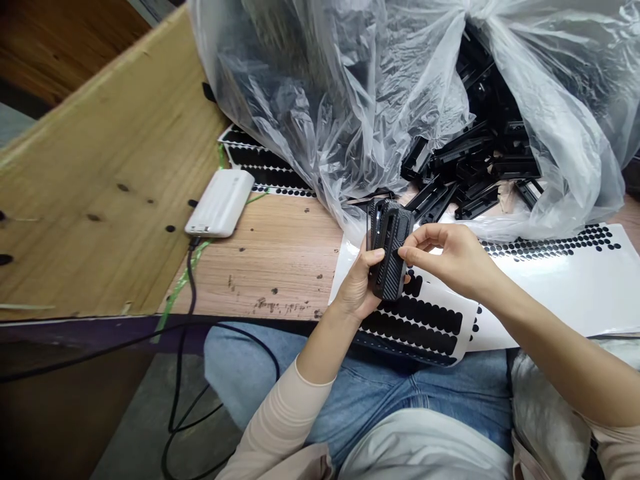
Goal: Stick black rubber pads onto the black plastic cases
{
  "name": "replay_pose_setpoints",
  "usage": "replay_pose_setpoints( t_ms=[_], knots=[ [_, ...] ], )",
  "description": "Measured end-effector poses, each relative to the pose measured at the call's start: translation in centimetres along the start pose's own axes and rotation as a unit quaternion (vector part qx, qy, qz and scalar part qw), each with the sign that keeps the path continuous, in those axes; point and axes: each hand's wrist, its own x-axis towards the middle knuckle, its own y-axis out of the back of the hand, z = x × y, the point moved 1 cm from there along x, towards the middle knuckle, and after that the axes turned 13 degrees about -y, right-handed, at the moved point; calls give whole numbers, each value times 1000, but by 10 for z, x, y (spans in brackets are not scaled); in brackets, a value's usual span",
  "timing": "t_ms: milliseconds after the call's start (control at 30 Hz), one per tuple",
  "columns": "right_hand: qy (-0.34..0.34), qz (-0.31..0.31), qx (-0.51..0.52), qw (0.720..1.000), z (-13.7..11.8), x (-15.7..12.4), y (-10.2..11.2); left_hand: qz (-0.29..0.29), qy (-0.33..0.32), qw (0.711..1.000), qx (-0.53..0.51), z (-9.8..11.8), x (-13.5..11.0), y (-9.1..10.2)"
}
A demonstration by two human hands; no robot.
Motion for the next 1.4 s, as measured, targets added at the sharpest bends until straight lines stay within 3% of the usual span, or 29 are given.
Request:
replay_pose_setpoints(
  t_ms=[300, 433, 600, 700, 767, 867, 933, 1000, 1067, 1167, 1300, 1400],
  knots=[
    [54, 38, -91, 994, 4, -7, -2, 4, -7, 1000, 10, -1, 0, 0],
    [116, 86, -156, 977, 7, -10, -3, 5, -12, 1000, 25, 0, 0, -1],
    [137, 105, -119, 978, 15, -6, -3, 1, -4, 999, 37, 0, 0, -2],
    [138, 149, -121, 972, 32, -3, -1, 0, -1, 999, 39, 0, 0, -2],
    [161, 159, -190, 955, 49, -3, -1, 1, -3, 999, 35, 0, 1, -2],
    [247, 134, -321, 904, 73, -7, -2, 5, -3, 1000, 26, 1, 2, -4],
    [324, 99, -355, 871, 81, -13, -3, 9, 3, 1000, 21, 2, 2, -4],
    [375, 65, -348, 857, 82, -17, -3, 14, 11, 1000, 19, 3, 3, -5],
    [371, 76, -340, 861, 81, -16, -1, 20, 18, 999, 18, 3, 3, -5],
    [314, 120, -362, 870, 82, -11, 0, 33, 19, 999, 19, 4, 3, -5],
    [308, 44, -326, 893, 80, -13, -1, 35, 23, 999, 22, 5, 2, -5],
    [266, 7, -181, 947, 60, -20, 7, 18, 25, 999, 21, 5, 2, -6]
  ],
)
